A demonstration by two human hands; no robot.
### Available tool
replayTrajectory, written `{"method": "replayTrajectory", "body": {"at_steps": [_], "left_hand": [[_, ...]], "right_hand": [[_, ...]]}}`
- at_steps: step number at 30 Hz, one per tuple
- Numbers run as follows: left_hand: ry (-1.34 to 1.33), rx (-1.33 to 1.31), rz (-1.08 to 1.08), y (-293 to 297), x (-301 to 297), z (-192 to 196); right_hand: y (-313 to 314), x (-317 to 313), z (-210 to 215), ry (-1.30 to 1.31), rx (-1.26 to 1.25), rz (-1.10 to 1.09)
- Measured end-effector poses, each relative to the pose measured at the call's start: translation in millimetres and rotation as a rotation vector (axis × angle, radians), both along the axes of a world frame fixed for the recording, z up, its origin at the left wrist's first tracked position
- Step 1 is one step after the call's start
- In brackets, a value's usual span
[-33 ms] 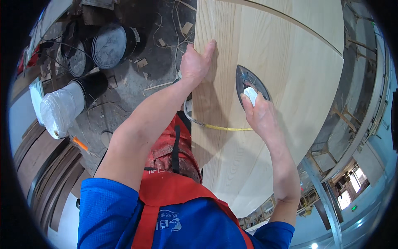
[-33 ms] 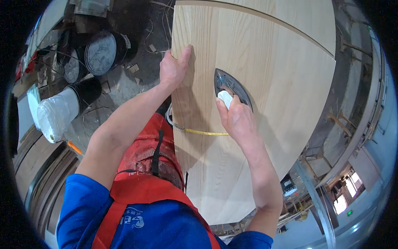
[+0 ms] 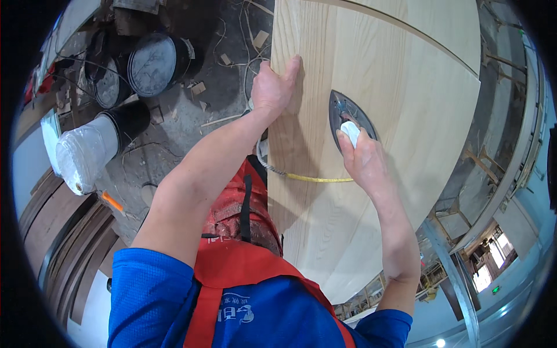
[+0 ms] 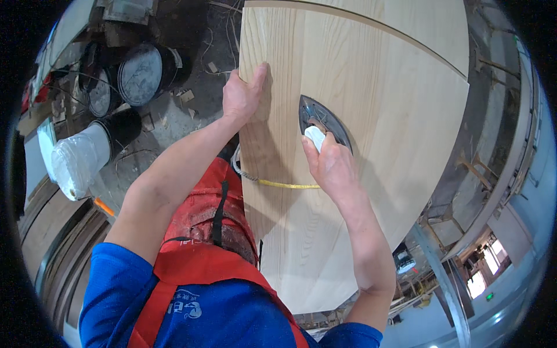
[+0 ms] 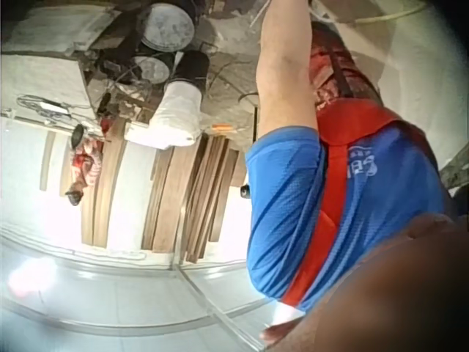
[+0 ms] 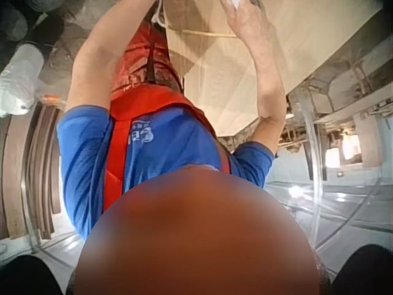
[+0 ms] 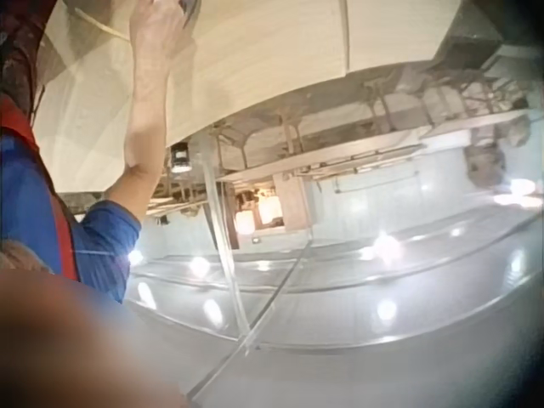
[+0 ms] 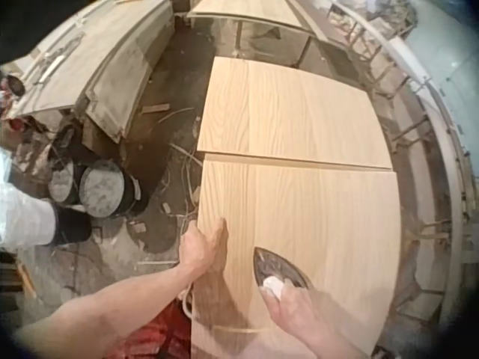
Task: Ironing wooden panels to bond surfaces or apply finish in a furniture manufacturing setting.
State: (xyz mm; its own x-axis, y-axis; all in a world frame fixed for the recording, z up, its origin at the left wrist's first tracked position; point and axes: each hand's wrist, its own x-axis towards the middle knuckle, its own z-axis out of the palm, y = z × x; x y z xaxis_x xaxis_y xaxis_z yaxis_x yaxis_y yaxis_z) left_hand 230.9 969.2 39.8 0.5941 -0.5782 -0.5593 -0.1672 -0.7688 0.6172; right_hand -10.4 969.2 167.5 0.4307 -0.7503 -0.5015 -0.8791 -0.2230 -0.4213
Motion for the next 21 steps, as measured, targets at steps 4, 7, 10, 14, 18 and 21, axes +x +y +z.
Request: {"method": "replayTrajectory", "body": {"at_steps": [4,7,10,14,18,21], "left_hand": [[0.013,0.021,0.007,-0.6,-0.9,4.2],[0.005,0.02,0.013,-0.1,-1.1,2.2],[0.002,0.009,0.008,-3.2,0.4,3.7],[0.004,-0.01,0.01,-0.5,1.0,3.4],[-0.009,0.013,0.012,-1.1,-1.0,0.8],[0.007,0.008,0.012,0.4,-0.1,-2.1]], "right_hand": [[-3.6,-5.7,-6.8,-0.029,0.012,-0.016],[2.8,-10.2,-12.2,-0.094,-0.04,-0.046],[11.3,-13.4,-8.0,-0.124,-0.026,-0.105],[10.2,-12.1,-4.5,-0.073,0.033,-0.122],[11.9,-14.2,-7.4,-0.071,0.024,-0.108],[13.4,-13.4,-4.4,-0.066,0.024,-0.106]]}}
